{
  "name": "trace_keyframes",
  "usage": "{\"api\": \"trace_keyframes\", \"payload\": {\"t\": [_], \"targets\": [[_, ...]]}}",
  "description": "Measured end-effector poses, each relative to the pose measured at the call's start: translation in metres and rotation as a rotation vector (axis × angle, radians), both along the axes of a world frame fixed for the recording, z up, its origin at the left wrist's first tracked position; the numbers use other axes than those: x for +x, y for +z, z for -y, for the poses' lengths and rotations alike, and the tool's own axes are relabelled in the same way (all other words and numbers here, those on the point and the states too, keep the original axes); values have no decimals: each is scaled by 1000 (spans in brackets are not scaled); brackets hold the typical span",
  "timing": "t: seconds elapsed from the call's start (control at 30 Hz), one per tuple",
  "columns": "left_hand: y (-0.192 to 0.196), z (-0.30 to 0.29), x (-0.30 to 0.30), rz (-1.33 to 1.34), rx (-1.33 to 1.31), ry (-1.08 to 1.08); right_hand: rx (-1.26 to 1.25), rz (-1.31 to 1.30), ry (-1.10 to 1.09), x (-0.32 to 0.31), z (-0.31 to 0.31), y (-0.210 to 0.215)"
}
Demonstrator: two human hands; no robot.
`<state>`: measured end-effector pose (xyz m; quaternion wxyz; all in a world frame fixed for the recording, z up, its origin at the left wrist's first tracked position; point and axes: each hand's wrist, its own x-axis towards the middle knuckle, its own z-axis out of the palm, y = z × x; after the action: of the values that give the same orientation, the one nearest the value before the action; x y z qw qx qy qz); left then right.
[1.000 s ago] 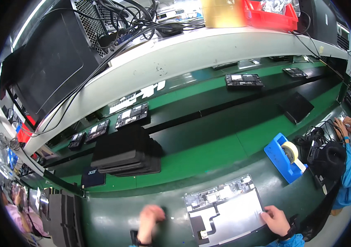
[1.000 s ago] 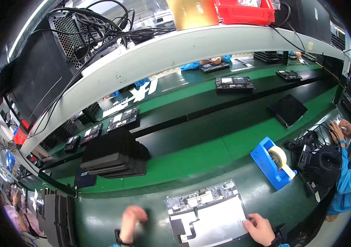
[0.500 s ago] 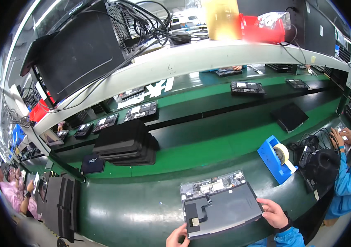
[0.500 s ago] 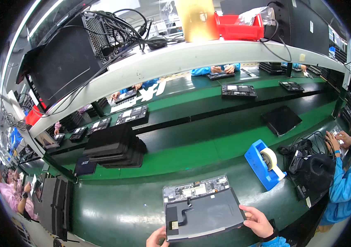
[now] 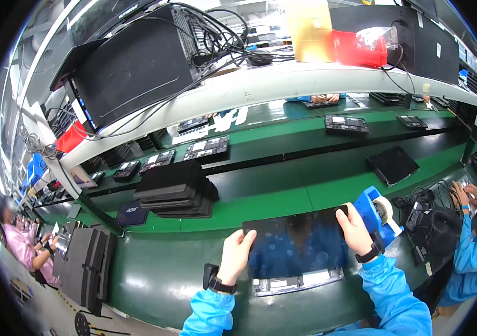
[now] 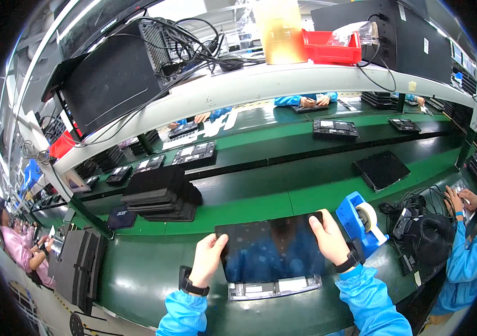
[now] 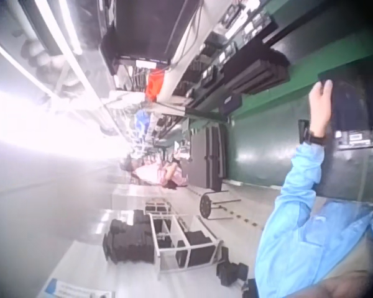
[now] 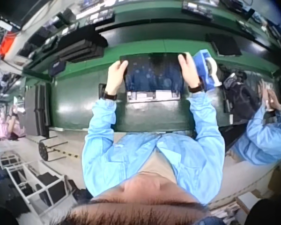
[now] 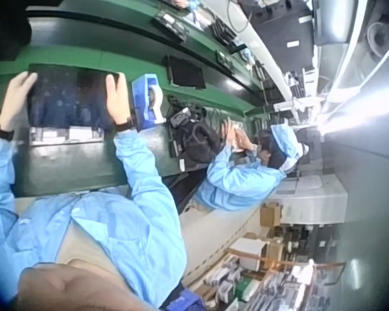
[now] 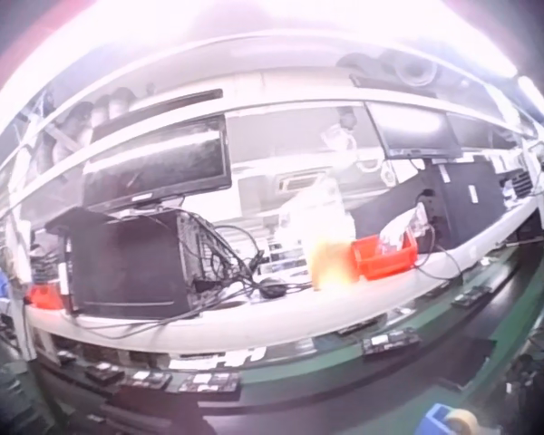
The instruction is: Assembling and inspecting tablet computers on a production line, including applying protective film and adhesive.
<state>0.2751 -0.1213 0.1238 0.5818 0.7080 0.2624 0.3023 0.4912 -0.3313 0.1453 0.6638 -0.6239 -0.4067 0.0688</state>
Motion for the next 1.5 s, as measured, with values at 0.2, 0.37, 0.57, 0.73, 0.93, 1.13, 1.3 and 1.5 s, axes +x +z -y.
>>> {"api": "trace_keyframes", "payload": {"t": [0.2,0.37,0.57,0.73,0.93,1.13,1.3,1.5], "targets": [[-55,2,-51,-136,-192,72,-291,-179,-50,5,8,-59],[-74,32,-76,-157,-313,130,-372,-209,-91,-2,7,-71],[-80,44,-78,-23,-400,144,-500,-180,-81,3,-4,-79],[-81,44,-77,-51,-377,146,-450,-211,-32,0,-5,-75],[-84,48,-76,-84,-341,155,-609,-30,-152,-10,-4,-57],[-85,45,-74,-159,-334,128,-510,182,-423,-16,-5,-69],[-79,42,-75,-230,-327,103,-511,459,-580,-11,-12,-75],[-74,25,-65,-293,-320,9,-985,290,-483,-5,-4,-75]]}}
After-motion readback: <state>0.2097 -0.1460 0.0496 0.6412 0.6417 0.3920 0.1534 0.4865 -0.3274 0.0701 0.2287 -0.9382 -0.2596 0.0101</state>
